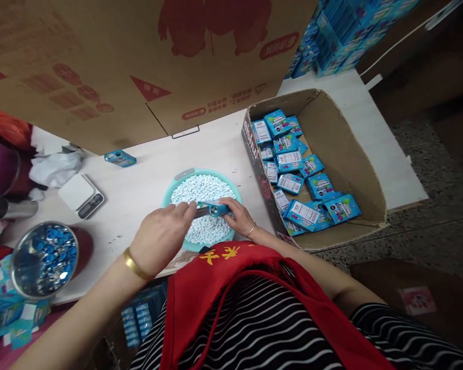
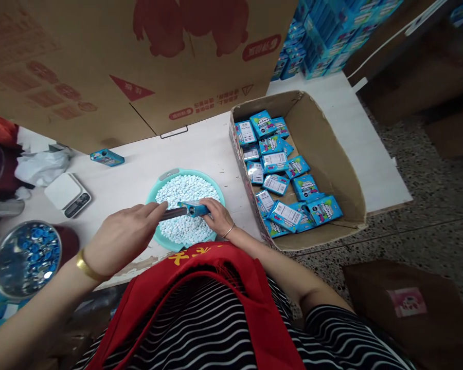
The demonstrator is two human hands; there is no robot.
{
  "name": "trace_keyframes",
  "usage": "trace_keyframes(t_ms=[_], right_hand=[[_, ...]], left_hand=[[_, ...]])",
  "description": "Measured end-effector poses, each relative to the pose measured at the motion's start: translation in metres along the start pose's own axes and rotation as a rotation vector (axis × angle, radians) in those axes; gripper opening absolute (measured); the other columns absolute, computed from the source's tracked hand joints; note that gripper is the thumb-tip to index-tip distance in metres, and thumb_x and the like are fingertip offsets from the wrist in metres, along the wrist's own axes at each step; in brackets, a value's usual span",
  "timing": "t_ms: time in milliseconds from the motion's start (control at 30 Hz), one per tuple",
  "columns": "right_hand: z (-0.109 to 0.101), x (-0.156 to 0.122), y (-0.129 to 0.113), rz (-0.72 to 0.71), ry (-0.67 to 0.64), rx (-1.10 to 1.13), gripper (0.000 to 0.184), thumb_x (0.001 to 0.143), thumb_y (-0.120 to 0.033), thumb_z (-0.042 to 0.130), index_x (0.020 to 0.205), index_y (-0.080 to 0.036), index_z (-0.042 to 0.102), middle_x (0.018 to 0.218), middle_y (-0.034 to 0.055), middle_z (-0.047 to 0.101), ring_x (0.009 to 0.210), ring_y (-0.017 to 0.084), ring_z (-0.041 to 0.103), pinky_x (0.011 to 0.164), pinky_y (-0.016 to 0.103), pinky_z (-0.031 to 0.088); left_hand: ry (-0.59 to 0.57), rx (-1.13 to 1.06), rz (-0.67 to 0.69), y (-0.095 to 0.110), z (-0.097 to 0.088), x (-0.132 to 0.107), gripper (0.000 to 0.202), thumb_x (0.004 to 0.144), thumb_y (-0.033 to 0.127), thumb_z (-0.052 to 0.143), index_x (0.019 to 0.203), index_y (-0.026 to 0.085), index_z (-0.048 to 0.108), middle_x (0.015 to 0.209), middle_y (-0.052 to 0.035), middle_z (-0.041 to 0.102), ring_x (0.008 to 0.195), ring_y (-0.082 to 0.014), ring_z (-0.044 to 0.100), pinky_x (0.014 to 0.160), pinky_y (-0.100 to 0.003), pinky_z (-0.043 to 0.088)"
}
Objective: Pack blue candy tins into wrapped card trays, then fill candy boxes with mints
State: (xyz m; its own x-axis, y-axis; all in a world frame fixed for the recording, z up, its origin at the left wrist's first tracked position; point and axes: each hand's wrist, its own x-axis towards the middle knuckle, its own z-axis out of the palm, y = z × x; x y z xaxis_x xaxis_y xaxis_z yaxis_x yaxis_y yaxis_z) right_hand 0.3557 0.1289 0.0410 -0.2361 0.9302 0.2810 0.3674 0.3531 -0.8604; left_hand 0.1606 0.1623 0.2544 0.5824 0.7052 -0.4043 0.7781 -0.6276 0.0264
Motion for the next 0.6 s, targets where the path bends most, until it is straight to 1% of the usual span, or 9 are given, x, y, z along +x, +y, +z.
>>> trace_keyframes(t_ms=[67, 167, 233, 300, 367, 433, 500, 567, 600], right_hand=[[0.002, 0.001, -0.003, 0.019, -0.005, 0.014, 0.033, 0.084, -0.018, 0.052, 0.117, -0.021, 0.05, 0.114, 0.01, 0.061, 0.11, 0.022, 0.057, 0.095, 0.042, 0.048], [0.009, 0.006, -0.01, 0.034, -0.038, -0.013, 0.036, 0.083, -0.022, 0.057, 0.119, -0.021, 0.049, 0.113, 0.0096, 0.062, 0.108, 0.022, 0.059, 0.093, 0.039, 0.049], [0.01, 0.013, -0.013, 0.014, -0.078, -0.041, 0.039, 0.083, -0.025, 0.06, 0.12, -0.021, 0.049, 0.113, 0.0101, 0.062, 0.109, 0.022, 0.059, 0.093, 0.038, 0.05], [0.001, 0.023, -0.01, 0.001, -0.095, -0.053, 0.042, 0.083, -0.028, 0.061, 0.122, -0.02, 0.048, 0.115, 0.0104, 0.062, 0.111, 0.022, 0.058, 0.095, 0.038, 0.049], [-0.024, 0.031, 0.003, 0.06, 0.016, -0.073, 0.044, 0.084, -0.033, 0.06, 0.124, -0.019, 0.046, 0.118, 0.0121, 0.06, 0.112, 0.023, 0.056, 0.096, 0.039, 0.048], [-0.062, 0.037, 0.023, 0.21, 0.283, -0.127, 0.04, 0.086, -0.04, 0.054, 0.119, -0.018, 0.048, 0.114, 0.0149, 0.059, 0.106, 0.024, 0.058, 0.091, 0.042, 0.05], [-0.107, 0.036, 0.05, 0.401, 0.564, -0.209, 0.033, 0.087, -0.047, 0.046, 0.103, -0.019, 0.053, 0.094, 0.0126, 0.062, 0.083, 0.024, 0.061, 0.074, 0.045, 0.054], [-0.147, 0.029, 0.079, 0.536, 0.605, -0.406, 0.032, 0.079, -0.055, 0.053, 0.077, -0.023, 0.053, 0.071, 0.0082, 0.057, 0.071, 0.026, 0.058, 0.071, 0.05, 0.051], [-0.162, 0.023, 0.095, 0.598, 0.603, -0.505, 0.035, 0.073, -0.059, 0.057, 0.064, -0.026, 0.048, 0.062, 0.0061, 0.052, 0.068, 0.028, 0.057, 0.071, 0.051, 0.048]], left_hand=[[0.089, -0.104, 0.042, -0.016, 0.012, 0.0, 0.036, 0.088, 0.028, 0.049, 0.123, 0.02, 0.049, 0.112, -0.0112, 0.061, 0.092, -0.0245, 0.063, 0.07, -0.035, 0.052], [0.211, -0.252, 0.113, -0.034, 0.044, 0.017, 0.052, 0.084, 0.044, 0.054, 0.13, 0.023, 0.042, 0.127, -0.0121, 0.054, 0.099, -0.0243, 0.062, 0.071, -0.033, 0.053], [0.245, -0.335, 0.177, -0.039, 0.064, 0.034, 0.044, 0.086, 0.043, 0.052, 0.125, 0.023, 0.045, 0.116, -0.01, 0.059, 0.093, -0.0215, 0.063, 0.071, -0.031, 0.052], [0.263, -0.398, 0.23, -0.042, 0.074, 0.048, 0.029, 0.089, 0.039, 0.048, 0.113, 0.022, 0.05, 0.098, -0.0061, 0.063, 0.083, -0.0182, 0.063, 0.068, -0.029, 0.051], [0.296, -0.419, 0.214, -0.051, 0.073, 0.055, 0.025, 0.09, 0.04, 0.046, 0.106, 0.022, 0.052, 0.093, -0.0047, 0.063, 0.079, -0.0171, 0.062, 0.068, -0.029, 0.05], [0.343, -0.389, 0.11, -0.07, 0.067, 0.057, 0.027, 0.089, 0.042, 0.045, 0.106, 0.022, 0.051, 0.095, -0.0056, 0.062, 0.082, -0.0183, 0.062, 0.069, -0.029, 0.049], [0.368, -0.328, -0.045, -0.099, 0.065, 0.056, 0.029, 0.089, 0.043, 0.045, 0.107, 0.021, 0.051, 0.098, -0.0068, 0.061, 0.084, -0.0197, 0.061, 0.069, -0.03, 0.048], [0.359, -0.274, -0.201, -0.133, 0.071, 0.055, 0.031, 0.089, 0.043, 0.044, 0.108, 0.02, 0.051, 0.1, -0.0076, 0.06, 0.086, -0.0204, 0.06, 0.069, -0.03, 0.047], [0.341, -0.259, -0.265, -0.152, 0.078, 0.055, 0.031, 0.089, 0.043, 0.045, 0.109, 0.02, 0.051, 0.102, -0.0077, 0.059, 0.087, -0.0207, 0.059, 0.07, -0.03, 0.046]])
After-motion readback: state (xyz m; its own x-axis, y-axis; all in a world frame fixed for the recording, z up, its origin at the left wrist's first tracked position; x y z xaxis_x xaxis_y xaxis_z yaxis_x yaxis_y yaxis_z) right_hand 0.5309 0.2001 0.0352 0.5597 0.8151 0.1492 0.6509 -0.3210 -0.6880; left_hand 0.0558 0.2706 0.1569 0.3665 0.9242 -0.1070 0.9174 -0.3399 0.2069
